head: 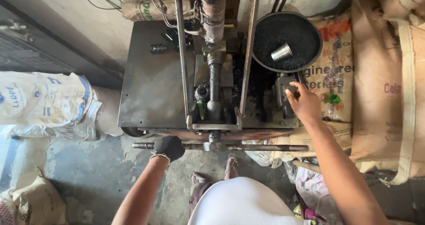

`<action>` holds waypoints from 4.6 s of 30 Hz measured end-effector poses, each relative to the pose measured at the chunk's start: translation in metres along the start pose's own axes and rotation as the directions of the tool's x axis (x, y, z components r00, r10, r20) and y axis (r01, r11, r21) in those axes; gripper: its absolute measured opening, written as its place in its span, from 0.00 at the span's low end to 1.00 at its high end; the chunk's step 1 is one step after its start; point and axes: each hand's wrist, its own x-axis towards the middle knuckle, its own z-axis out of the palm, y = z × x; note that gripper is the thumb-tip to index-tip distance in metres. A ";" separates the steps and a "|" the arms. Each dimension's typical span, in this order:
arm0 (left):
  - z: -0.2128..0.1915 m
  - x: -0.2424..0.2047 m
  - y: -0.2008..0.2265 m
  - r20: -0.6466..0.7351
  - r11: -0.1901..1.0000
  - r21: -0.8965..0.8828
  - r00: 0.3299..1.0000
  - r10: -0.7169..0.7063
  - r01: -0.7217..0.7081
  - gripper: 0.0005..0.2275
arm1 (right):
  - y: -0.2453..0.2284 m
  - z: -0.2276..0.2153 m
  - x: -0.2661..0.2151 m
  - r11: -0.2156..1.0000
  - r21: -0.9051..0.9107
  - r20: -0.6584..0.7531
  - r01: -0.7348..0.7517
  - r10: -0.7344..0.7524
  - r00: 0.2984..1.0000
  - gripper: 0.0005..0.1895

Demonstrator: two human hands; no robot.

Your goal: The person operates a manual press machine, repeatedly placing a metal mold into the press, pulling a lever to activate the press, and removing the mold. The person wears a glove on the left hand and uses both hands to handle the mold and operate the lever.

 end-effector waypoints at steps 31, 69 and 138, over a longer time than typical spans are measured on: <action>-0.024 0.001 -0.006 0.081 0.928 0.132 0.937 0.341 -0.349 0.16 | 0.003 0.027 0.041 0.971 0.207 -0.164 -0.121 0.156 0.974 0.09; -0.025 -0.003 -0.012 -0.050 0.908 0.091 0.909 0.414 -0.409 0.15 | -0.017 0.012 0.036 0.948 0.230 -0.131 -0.221 0.256 0.958 0.14; -0.016 -0.001 -0.098 -0.188 0.928 0.022 0.910 0.368 -0.371 0.12 | -0.101 0.113 0.133 0.800 0.596 0.130 0.069 -0.182 0.975 0.15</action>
